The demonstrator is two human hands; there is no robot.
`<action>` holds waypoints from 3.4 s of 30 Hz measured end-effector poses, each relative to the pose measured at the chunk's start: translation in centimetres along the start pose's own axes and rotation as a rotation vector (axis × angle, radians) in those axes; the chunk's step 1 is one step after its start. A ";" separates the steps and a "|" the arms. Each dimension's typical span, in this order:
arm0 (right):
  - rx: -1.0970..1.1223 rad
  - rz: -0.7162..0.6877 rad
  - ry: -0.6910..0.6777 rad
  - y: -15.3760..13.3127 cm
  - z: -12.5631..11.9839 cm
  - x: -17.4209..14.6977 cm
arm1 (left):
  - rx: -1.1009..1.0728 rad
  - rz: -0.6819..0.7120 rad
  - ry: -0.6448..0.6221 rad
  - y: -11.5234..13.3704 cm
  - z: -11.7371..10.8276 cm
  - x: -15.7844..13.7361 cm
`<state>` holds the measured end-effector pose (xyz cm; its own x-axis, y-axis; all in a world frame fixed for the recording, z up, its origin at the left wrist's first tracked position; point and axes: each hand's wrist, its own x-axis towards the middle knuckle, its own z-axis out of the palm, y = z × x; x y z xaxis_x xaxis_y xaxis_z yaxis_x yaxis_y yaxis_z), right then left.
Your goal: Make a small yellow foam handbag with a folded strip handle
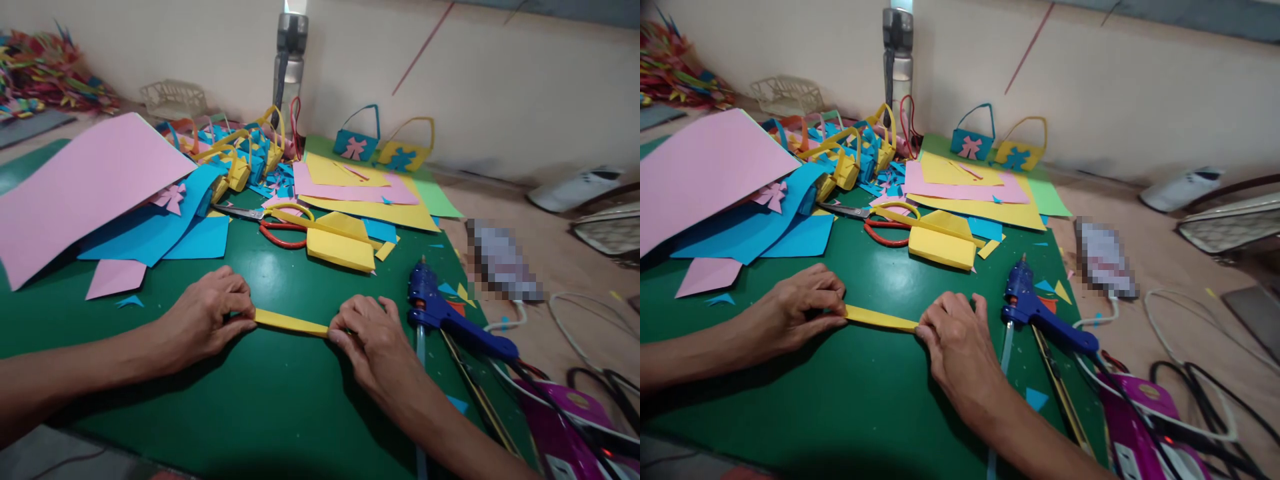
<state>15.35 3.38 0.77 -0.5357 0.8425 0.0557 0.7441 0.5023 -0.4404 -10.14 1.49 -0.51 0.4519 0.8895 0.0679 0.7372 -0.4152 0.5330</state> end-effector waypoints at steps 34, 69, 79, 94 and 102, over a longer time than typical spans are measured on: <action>-0.281 -0.097 0.151 0.2 1.1 0.2 | 0.159 -0.113 0.123 0.6 1.4 0.3; -0.298 -0.060 0.098 -0.1 0.9 0.2 | 0.656 0.106 -0.030 2.2 0.7 1.0; -0.332 -0.019 0.099 -0.6 1.1 0.1 | 0.824 0.270 -0.092 4.8 1.4 1.4; -0.309 -0.027 0.107 -0.6 1.1 0.2 | 0.664 0.116 0.062 0.6 0.9 -3.5; -0.304 -0.006 0.100 -0.7 0.8 0.2 | 0.728 0.028 0.152 0.2 0.3 -5.3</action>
<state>14.40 3.00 0.35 -0.5096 0.8469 0.1520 0.8344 0.5295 -0.1527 -12.24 -3.32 -1.05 0.4401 0.8711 0.2178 0.8965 -0.4127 -0.1609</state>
